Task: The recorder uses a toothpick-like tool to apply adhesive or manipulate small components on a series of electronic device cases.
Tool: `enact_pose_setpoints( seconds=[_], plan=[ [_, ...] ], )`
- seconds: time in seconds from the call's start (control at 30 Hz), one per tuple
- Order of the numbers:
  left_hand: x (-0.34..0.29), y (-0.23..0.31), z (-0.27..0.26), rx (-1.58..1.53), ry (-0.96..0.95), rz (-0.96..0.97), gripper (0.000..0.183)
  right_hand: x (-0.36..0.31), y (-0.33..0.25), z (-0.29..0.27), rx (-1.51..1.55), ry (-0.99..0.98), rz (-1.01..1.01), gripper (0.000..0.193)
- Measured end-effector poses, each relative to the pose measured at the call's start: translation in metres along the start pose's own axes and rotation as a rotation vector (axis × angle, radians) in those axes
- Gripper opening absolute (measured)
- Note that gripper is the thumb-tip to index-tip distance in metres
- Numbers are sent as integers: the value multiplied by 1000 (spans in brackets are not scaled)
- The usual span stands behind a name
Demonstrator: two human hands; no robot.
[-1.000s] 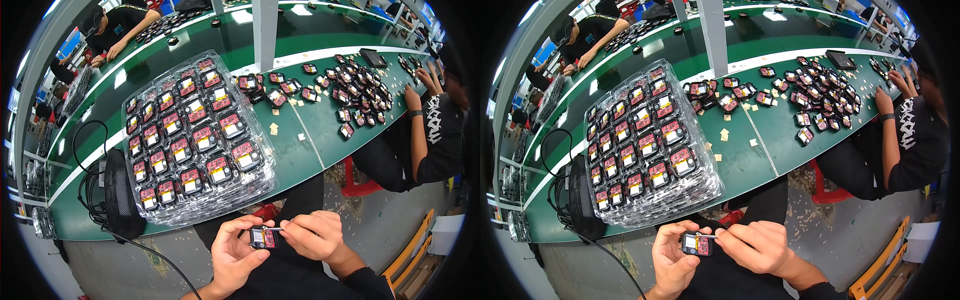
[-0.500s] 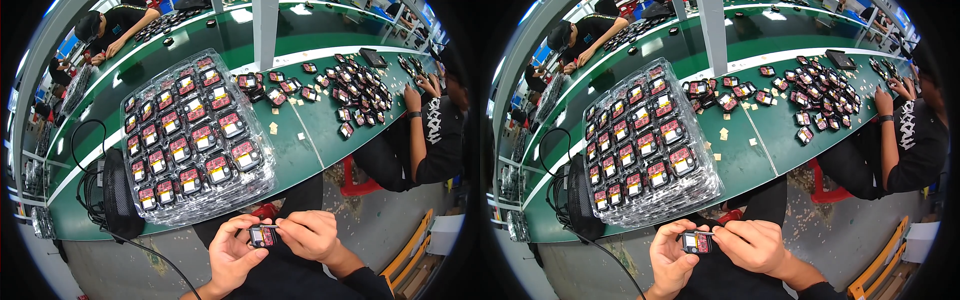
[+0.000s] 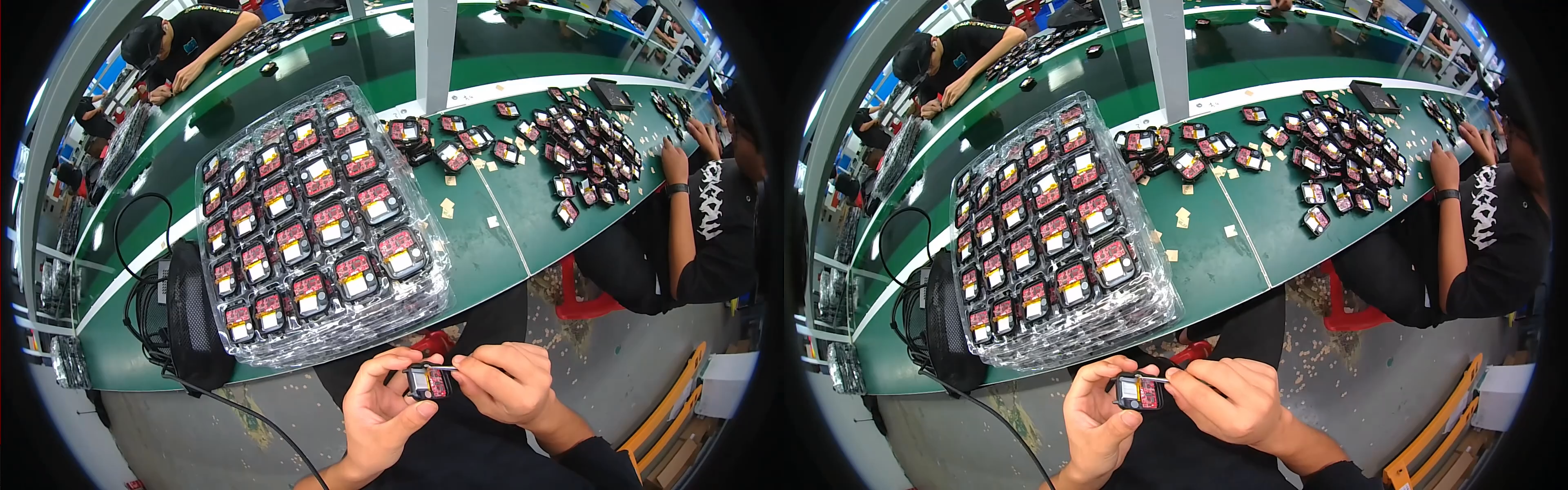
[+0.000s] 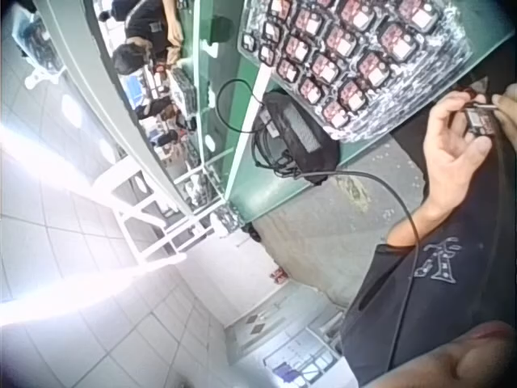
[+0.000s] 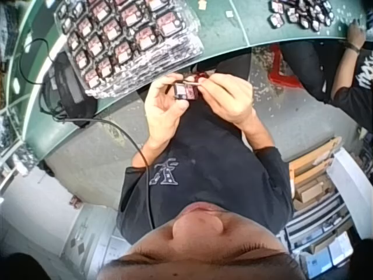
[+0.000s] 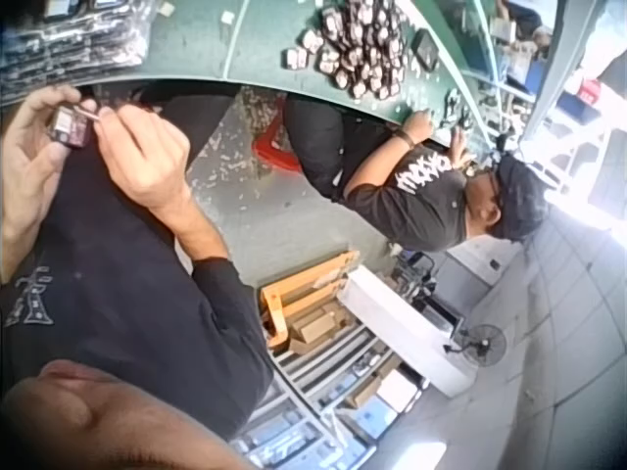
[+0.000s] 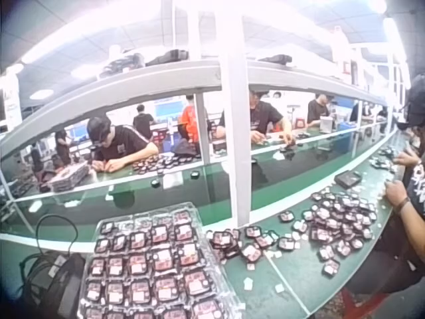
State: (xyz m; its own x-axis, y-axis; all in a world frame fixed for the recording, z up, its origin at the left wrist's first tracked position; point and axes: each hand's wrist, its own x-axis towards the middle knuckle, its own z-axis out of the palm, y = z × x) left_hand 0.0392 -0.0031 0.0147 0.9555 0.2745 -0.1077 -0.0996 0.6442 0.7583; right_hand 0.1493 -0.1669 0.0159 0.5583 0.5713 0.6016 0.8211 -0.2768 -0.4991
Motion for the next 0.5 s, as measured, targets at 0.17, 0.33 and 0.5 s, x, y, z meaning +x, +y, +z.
enact_pose_setpoints(
  seconds=[0.17, 0.33, 0.5],
  plan=[
    [-1, 0, -2, 12, 2, -4, 54, 1, 0, 0, 94, -14, 62, 26],
    [-1, 0, -1, 20, 14, 9, 54, 1, 1, -1, 112, -33, 78, 25],
    [-2, 0, -3, 31, 30, -5, 55, 1, 1, -1, 116, -47, 84, 25]
  ],
)
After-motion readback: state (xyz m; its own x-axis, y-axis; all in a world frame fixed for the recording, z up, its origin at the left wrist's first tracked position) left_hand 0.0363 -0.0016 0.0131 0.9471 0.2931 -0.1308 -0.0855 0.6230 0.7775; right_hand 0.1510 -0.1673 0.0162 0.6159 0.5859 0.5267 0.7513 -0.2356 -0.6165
